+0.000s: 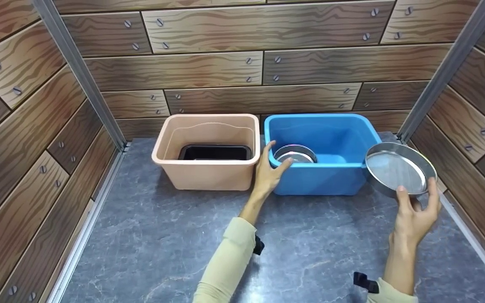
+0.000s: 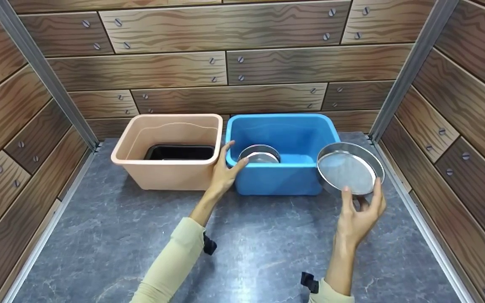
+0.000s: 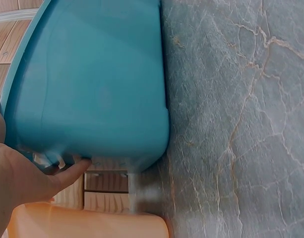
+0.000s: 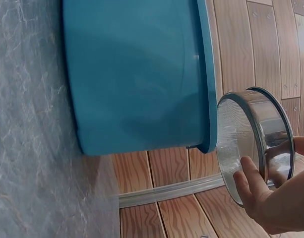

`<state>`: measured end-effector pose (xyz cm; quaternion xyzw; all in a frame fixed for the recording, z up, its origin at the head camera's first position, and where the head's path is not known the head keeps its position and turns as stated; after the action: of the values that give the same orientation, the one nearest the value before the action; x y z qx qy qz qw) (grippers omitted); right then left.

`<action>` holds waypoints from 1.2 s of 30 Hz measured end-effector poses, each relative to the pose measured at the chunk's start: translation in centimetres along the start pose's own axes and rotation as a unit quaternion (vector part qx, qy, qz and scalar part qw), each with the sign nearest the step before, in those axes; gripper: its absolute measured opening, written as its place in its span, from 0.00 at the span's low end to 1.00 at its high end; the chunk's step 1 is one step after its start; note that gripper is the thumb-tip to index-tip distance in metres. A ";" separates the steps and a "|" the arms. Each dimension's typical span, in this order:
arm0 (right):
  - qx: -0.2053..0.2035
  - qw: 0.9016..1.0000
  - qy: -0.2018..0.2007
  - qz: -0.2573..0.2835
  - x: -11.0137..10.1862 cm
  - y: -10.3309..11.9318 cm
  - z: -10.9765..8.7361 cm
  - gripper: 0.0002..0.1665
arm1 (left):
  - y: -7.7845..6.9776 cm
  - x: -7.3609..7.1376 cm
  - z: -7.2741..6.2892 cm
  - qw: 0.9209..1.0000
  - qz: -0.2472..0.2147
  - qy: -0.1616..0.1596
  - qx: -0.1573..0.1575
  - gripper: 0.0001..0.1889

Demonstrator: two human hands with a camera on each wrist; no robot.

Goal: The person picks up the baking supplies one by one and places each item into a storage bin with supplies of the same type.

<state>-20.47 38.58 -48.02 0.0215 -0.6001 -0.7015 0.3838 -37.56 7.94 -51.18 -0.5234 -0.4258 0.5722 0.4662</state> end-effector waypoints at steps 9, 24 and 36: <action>-0.011 1.000 0.027 0.000 1.6 0.0 0.3 0.45 | 0.0 -0.1 0.1 1.000 -0.004 -0.001 0.002 0.41; -0.030 0.998 0.055 -0.029 3.8 -0.6 1.0 0.45 | -0.2 -0.1 0.1 1.000 -0.003 -0.003 0.000 0.42; -0.038 0.993 0.088 -0.064 5.3 -1.8 0.8 0.46 | 0.0 0.0 0.0 1.000 -0.006 -0.004 0.004 0.42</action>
<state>-25.45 36.21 -47.06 0.1072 -0.5339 -0.7425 0.3901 -37.59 7.90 -51.22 -0.5164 -0.4287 0.5733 0.4700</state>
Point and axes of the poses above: each hand's wrist, its own z-axis towards the middle knuckle, its own x-axis out of the palm, y = z × x, the point moved 4 cm from there along z, towards the middle knuckle, and after that the axes turned 11 degrees about -x, right-handed, at the moved point
